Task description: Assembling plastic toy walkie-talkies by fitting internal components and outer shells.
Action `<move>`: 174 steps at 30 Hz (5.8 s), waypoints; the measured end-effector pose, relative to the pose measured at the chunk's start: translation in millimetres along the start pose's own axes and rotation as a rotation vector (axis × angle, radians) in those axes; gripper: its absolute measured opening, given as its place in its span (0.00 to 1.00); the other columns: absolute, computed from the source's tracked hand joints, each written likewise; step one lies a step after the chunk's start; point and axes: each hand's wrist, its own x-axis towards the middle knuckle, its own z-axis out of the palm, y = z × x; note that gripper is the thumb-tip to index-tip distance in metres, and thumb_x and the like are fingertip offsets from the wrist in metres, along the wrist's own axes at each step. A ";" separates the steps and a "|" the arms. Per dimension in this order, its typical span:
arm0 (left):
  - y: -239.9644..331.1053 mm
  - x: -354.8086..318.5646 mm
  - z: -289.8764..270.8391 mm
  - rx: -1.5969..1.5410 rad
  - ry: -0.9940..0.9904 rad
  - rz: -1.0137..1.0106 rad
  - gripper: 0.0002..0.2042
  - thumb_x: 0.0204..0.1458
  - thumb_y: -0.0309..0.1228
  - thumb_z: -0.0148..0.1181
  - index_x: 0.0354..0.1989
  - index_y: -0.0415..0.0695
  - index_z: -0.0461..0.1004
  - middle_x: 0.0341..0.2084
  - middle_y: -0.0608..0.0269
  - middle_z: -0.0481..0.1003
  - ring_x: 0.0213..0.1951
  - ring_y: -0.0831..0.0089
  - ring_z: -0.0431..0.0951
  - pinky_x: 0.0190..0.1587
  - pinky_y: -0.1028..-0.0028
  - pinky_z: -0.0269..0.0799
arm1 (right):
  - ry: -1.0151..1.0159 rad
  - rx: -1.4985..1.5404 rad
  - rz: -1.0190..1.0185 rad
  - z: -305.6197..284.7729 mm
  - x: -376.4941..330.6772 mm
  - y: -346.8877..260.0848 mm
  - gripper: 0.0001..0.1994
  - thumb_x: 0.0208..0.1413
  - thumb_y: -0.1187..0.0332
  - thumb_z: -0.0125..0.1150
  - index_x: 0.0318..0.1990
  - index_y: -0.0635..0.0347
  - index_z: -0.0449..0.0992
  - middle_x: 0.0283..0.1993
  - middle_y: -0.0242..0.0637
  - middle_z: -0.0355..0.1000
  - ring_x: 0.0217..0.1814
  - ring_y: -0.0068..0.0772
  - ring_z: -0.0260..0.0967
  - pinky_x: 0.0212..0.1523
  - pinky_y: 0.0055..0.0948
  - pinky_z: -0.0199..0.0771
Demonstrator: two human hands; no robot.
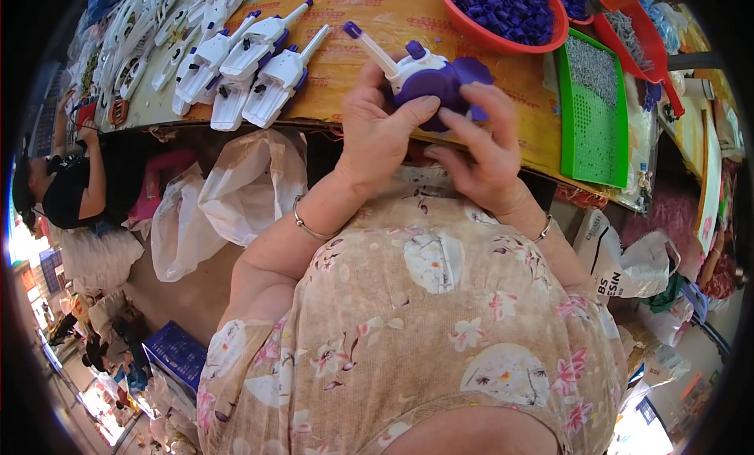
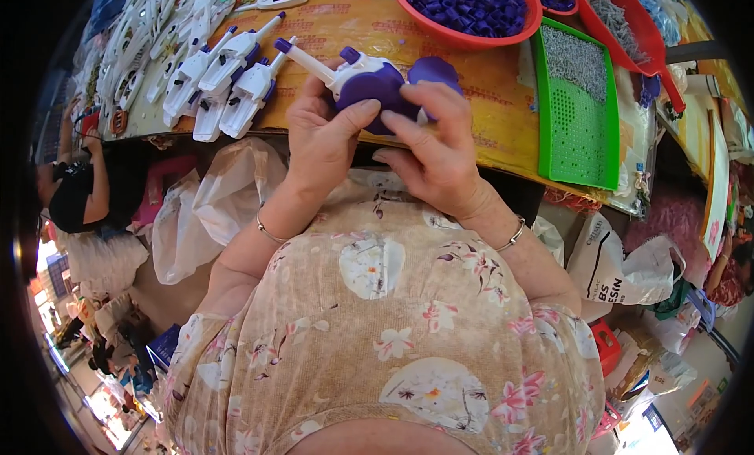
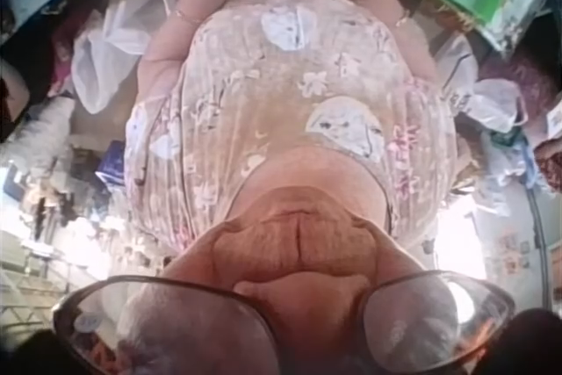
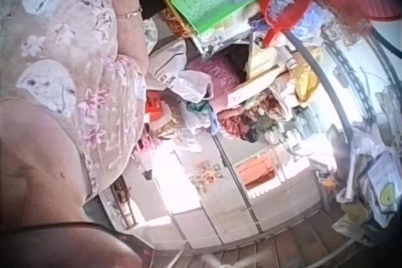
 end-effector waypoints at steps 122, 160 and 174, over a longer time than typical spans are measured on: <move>77.8 122.9 -47.5 0.965 -0.635 0.227 0.28 0.38 0.31 0.62 0.52 0.38 0.64 0.37 0.51 0.73 0.43 0.55 0.73 0.49 0.62 0.68 | -0.026 0.735 0.831 -8.7 -2.4 10.6 0.04 0.54 0.76 0.54 0.35 0.65 0.74 0.30 0.29 0.72 0.27 0.13 0.64 0.29 0.13 0.65; 82.1 145.1 -5.7 1.769 -0.667 1.962 0.13 0.42 0.30 0.55 0.39 0.45 0.74 0.45 0.53 0.67 0.52 0.55 0.65 0.55 0.55 0.60 | 0.023 0.683 0.764 -10.3 2.1 16.4 0.05 0.53 0.77 0.56 0.37 0.66 0.73 0.28 0.27 0.70 0.28 0.12 0.64 0.28 0.13 0.63; 8.6 14.8 -42.7 0.765 0.191 0.202 0.25 0.45 0.26 0.61 0.50 0.33 0.59 0.32 0.54 0.73 0.32 0.72 0.73 0.35 0.73 0.70 | 0.019 -0.246 0.073 -3.5 92.6 46.9 0.14 0.47 0.72 0.58 0.44 0.62 0.70 0.39 0.46 0.69 0.41 0.46 0.68 0.40 0.34 0.70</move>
